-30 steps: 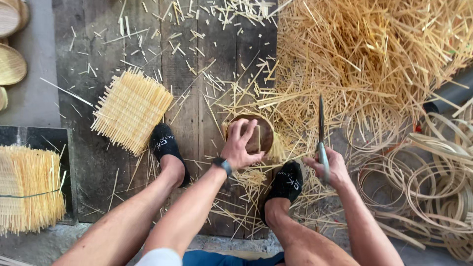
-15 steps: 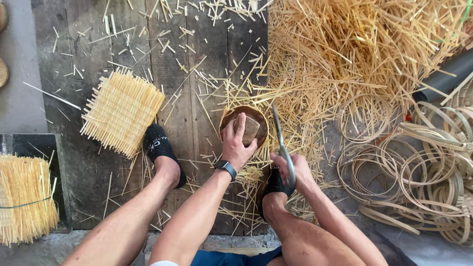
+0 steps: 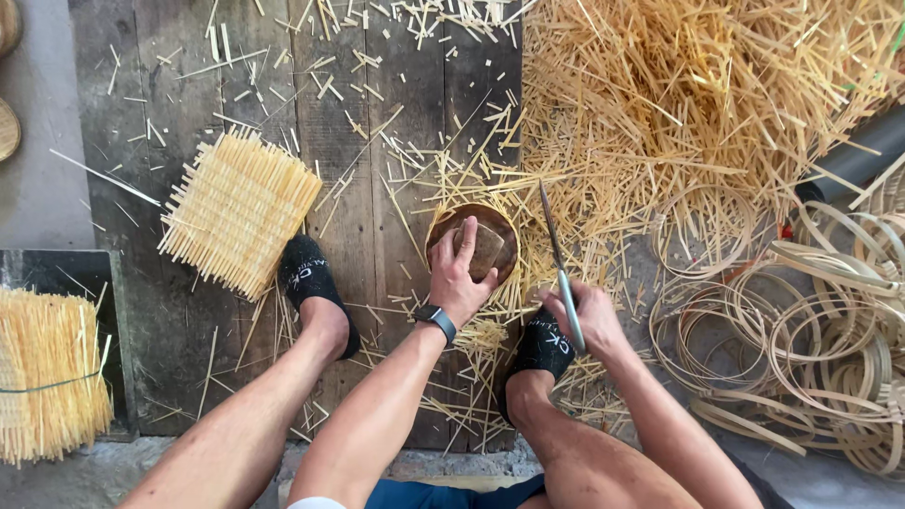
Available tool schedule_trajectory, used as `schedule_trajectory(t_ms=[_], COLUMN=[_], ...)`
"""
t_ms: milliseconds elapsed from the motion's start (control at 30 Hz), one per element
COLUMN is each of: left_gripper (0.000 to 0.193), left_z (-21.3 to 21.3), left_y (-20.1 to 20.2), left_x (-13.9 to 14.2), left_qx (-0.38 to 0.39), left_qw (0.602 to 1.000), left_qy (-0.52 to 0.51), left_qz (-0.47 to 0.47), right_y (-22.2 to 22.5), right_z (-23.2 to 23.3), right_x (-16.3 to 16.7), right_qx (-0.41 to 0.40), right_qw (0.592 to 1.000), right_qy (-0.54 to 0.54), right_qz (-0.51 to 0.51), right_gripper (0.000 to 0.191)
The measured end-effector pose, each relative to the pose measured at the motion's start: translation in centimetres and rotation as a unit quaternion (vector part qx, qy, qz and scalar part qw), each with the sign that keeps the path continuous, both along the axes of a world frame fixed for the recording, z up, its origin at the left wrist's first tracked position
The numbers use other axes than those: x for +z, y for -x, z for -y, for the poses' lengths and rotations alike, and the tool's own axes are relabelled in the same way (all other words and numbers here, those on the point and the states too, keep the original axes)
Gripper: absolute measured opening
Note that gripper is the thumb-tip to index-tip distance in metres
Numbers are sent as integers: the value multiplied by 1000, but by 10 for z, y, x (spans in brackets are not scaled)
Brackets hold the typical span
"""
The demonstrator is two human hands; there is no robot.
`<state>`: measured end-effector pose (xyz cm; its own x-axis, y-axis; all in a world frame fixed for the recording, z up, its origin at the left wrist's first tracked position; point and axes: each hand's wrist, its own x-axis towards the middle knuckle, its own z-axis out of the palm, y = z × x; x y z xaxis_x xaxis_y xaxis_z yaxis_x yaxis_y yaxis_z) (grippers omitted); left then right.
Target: The person sits on the floor assembling woven bamboo sheets onto round wooden steamer bases. They press a woven bamboo mat over a wooden base, trim the overhanging bamboo strips with shears, and set finished pieces aside with a stack of completed ones.
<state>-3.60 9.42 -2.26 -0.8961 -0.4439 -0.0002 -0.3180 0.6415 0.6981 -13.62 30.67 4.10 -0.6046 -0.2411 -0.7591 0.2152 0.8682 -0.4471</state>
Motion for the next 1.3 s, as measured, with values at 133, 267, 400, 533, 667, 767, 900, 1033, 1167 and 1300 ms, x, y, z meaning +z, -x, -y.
schedule_trajectory(t_ms=[133,267,400,533,667,767,900,1033,1167,1300], left_gripper=[105,103,104,103,100,99,99,100,106,117], left_z=[-6,-16,-13,-3,6,16,23,33,28,-3], left_y=[2,3,1,4,7,9,14,22,20,14], left_x=[6,10,9,7,9,12,17,28,41,43], left_qx=[65,58,27,-9,-69,-111,-149,-219,-150,34], left_qw=[995,995,995,997,994,991,983,973,982,998], left_qy=[-69,-85,-90,-74,-82,-39,-40,-5,91,2], left_qz=[-25,5,25,3,17,58,97,68,69,52], right_y=[13,22,40,56,62,71,77,74,77,77], right_z=[-17,-19,-32,-36,-22,-25,-35,-17,-20,-32], right_x=[-9,-47,-72,-73,-77,-75,-69,-77,-83,-78], right_qx=[201,281,301,304,342,345,355,368,355,355], right_qw=[939,883,894,901,828,895,873,842,881,860], right_qy=[-48,-106,-140,-120,-87,-152,-139,-125,-138,-131], right_qz=[-276,-362,-302,-285,-436,-239,-305,-374,-280,-343], right_gripper=[61,68,42,49,56,42,49,60,46,50])
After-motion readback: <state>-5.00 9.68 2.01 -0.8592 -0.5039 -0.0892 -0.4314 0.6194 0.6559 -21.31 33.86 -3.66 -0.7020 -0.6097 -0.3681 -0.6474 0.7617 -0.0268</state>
